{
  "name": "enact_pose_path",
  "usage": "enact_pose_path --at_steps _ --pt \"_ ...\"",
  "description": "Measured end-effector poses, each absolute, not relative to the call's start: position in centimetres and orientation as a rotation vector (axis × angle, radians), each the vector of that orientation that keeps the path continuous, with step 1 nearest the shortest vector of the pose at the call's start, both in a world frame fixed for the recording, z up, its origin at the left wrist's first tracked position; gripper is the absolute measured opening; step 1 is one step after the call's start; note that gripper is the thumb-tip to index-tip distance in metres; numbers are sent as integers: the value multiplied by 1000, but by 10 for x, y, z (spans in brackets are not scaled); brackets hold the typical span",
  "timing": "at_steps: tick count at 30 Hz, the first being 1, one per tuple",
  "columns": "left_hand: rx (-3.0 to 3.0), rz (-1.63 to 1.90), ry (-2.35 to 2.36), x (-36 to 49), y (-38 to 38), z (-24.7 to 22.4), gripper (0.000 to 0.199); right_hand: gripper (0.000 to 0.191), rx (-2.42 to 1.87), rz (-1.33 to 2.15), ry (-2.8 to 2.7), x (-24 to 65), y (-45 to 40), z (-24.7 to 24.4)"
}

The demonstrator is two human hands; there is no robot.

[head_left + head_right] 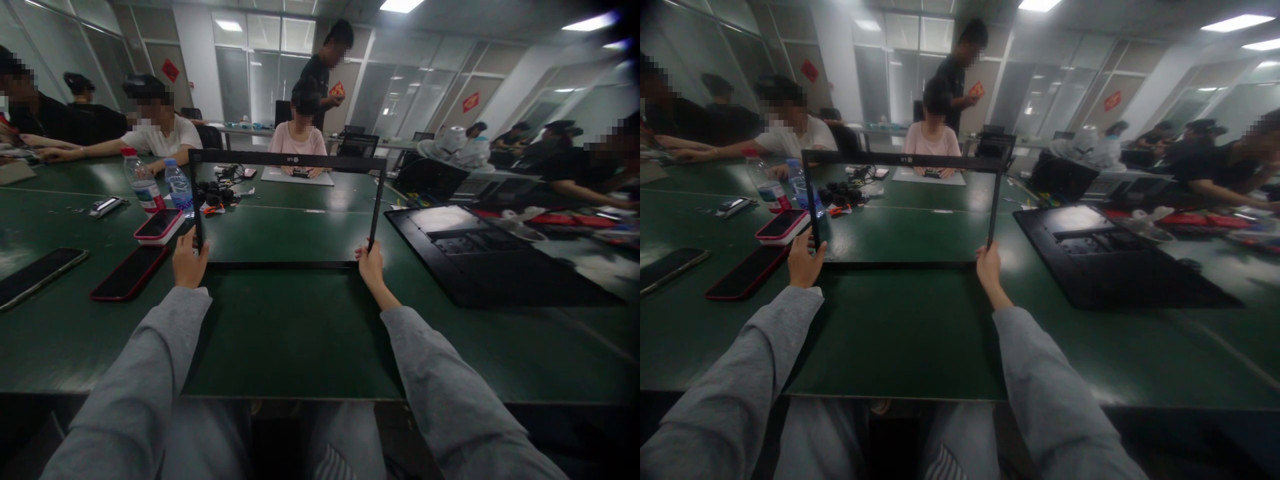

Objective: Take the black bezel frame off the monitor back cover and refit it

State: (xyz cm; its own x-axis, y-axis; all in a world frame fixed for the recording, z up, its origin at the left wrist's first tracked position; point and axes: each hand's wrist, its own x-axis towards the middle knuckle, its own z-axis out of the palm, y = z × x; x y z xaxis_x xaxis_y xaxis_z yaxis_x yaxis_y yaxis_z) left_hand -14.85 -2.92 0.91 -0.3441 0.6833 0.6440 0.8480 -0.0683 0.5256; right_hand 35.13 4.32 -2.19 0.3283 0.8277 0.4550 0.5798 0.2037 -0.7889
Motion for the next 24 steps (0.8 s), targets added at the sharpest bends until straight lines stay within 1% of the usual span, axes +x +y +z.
enact_pose_path --at_steps 4,8,14,20,24 --pt "-1662 -1340 -2042 -149 -28 8 58 38 -1501 235 -1366 349 39 -17" --pt "-1631 -1273 -2087 -150 -25 5 53 45 -1483 258 -1368 348 38 -17" --pt "-1729 -963 -2325 -153 -23 -1 48 47 -1476 369 -1265 357 47 -31" --pt "-1823 -776 -2426 -152 -24 -3 44 45 -1485 430 -1197 362 51 -33" --pt "-1825 -799 -2436 -150 -25 -1 46 47 -1505 447 -1187 361 50 -30"
